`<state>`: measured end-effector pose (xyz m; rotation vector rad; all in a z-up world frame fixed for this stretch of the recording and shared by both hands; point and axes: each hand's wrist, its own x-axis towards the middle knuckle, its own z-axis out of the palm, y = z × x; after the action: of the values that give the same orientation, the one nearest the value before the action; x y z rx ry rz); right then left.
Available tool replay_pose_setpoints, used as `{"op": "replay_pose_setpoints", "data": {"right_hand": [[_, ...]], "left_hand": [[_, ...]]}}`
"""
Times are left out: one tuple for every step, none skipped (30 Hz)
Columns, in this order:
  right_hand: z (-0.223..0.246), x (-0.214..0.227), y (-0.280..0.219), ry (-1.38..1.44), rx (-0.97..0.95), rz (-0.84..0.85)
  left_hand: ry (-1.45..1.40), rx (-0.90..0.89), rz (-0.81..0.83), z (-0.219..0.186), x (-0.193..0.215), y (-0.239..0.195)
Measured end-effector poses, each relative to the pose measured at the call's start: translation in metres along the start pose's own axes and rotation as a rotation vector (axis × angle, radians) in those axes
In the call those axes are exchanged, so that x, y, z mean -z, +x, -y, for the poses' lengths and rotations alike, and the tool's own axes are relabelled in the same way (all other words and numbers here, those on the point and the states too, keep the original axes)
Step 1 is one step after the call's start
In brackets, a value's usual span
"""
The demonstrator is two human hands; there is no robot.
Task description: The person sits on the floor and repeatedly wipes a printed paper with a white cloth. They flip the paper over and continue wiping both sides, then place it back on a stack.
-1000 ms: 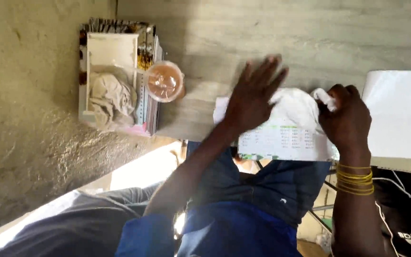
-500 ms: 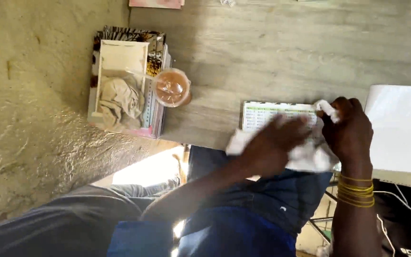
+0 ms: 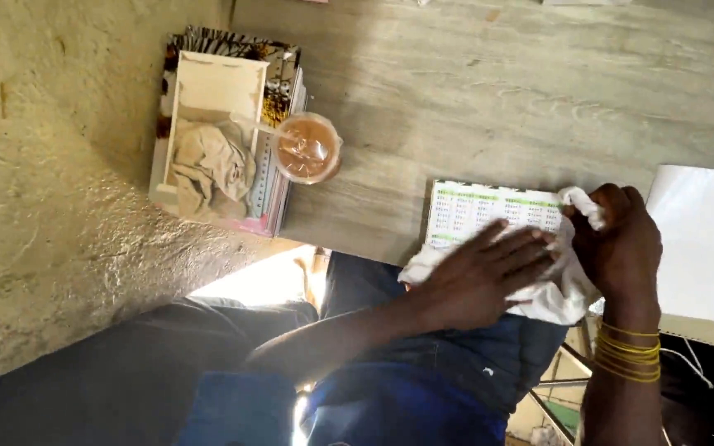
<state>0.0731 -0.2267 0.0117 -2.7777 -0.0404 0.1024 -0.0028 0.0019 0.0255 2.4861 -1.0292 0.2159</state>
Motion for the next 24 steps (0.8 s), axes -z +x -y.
{"op": "replay_pose_setpoints", "data": {"right_hand": [[-0.001, 0.002, 0.0, -0.021, 0.027, 0.008], [0.0, 0.006, 0.003, -0.023, 0.023, 0.016], [0.002, 0.01, 0.01, -0.069, 0.086, 0.073], [0.005, 0.014, 0.017, -0.115, 0.15, 0.13], [0.029, 0.013, 0.024, -0.115, 0.154, 0.13], [0.052, 0.013, 0.03, 0.038, 0.24, 0.255], [0.075, 0.013, 0.035, 0.197, 0.322, 0.376], [0.094, 0.012, 0.038, 0.199, 0.322, 0.375], [0.113, 0.01, 0.041, 0.189, 0.378, 0.433], [0.133, 0.008, 0.043, 0.18, 0.433, 0.492], [0.133, 0.008, 0.041, 0.178, 0.437, 0.487], [0.132, 0.009, 0.038, 0.208, 0.431, 0.48], [0.13, 0.01, 0.036, 0.235, 0.421, 0.47], [0.108, 0.011, 0.036, 0.231, 0.421, 0.464], [0.084, 0.011, 0.034, 0.256, 0.418, 0.351], [0.06, 0.012, 0.031, 0.278, 0.414, 0.239], [0.033, 0.011, 0.023, 0.276, 0.415, 0.239], [0.006, 0.012, 0.016, 0.235, 0.329, 0.126], [-0.021, 0.012, 0.006, 0.195, 0.239, 0.013], [-0.016, 0.015, -0.008, 0.194, 0.234, 0.012], [-0.012, 0.019, -0.024, 0.309, 0.034, 0.074], [-0.009, 0.023, -0.04, 0.426, -0.166, 0.137], [-0.015, 0.022, -0.058, 0.423, -0.175, 0.126], [-0.019, 0.019, -0.076, 0.355, -0.057, 0.089]], "left_hand": [[0.024, 0.007, -0.014, 0.004, 0.006, -0.001], [0.017, 0.011, -0.01, 0.005, 0.001, -0.001], [-0.016, -0.027, 0.028, 0.007, -0.003, -0.002], [-0.049, -0.064, 0.065, 0.008, -0.007, -0.003], [-0.046, -0.061, 0.063, 0.01, -0.014, -0.005], [-0.115, -0.12, 0.026, 0.011, -0.02, -0.006], [-0.187, -0.183, -0.008, 0.011, -0.027, -0.007], [-0.185, -0.184, -0.007, 0.012, -0.037, -0.005], [-0.228, -0.166, -0.127, 0.012, -0.046, -0.006], [-0.271, -0.146, -0.247, 0.012, -0.055, -0.007], [-0.266, -0.149, -0.25, 0.012, -0.059, -0.008], [-0.251, -0.119, -0.251, 0.012, -0.062, -0.009], [-0.24, -0.092, -0.253, 0.01, -0.066, -0.009], [-0.239, -0.099, -0.257, 0.012, -0.047, -0.007], [-0.168, -0.069, -0.135, 0.011, -0.027, -0.007], [-0.096, -0.039, -0.013, 0.01, -0.008, -0.007], [-0.096, -0.039, -0.014, 0.009, -0.004, -0.005], [-0.022, -0.016, -0.001, 0.007, 0.001, -0.003], [0.05, 0.003, 0.015, 0.006, 0.006, -0.002], [0.047, -0.001, 0.017, 0.007, 0.004, 0.001], [0.027, 0.058, 0.005, 0.007, 0.002, 0.005], [0.006, 0.116, -0.006, 0.008, 0.0, 0.01], [0.002, 0.102, -0.008, 0.01, -0.002, 0.017], [0.05, 0.149, -0.031, 0.013, -0.005, 0.024]]}}
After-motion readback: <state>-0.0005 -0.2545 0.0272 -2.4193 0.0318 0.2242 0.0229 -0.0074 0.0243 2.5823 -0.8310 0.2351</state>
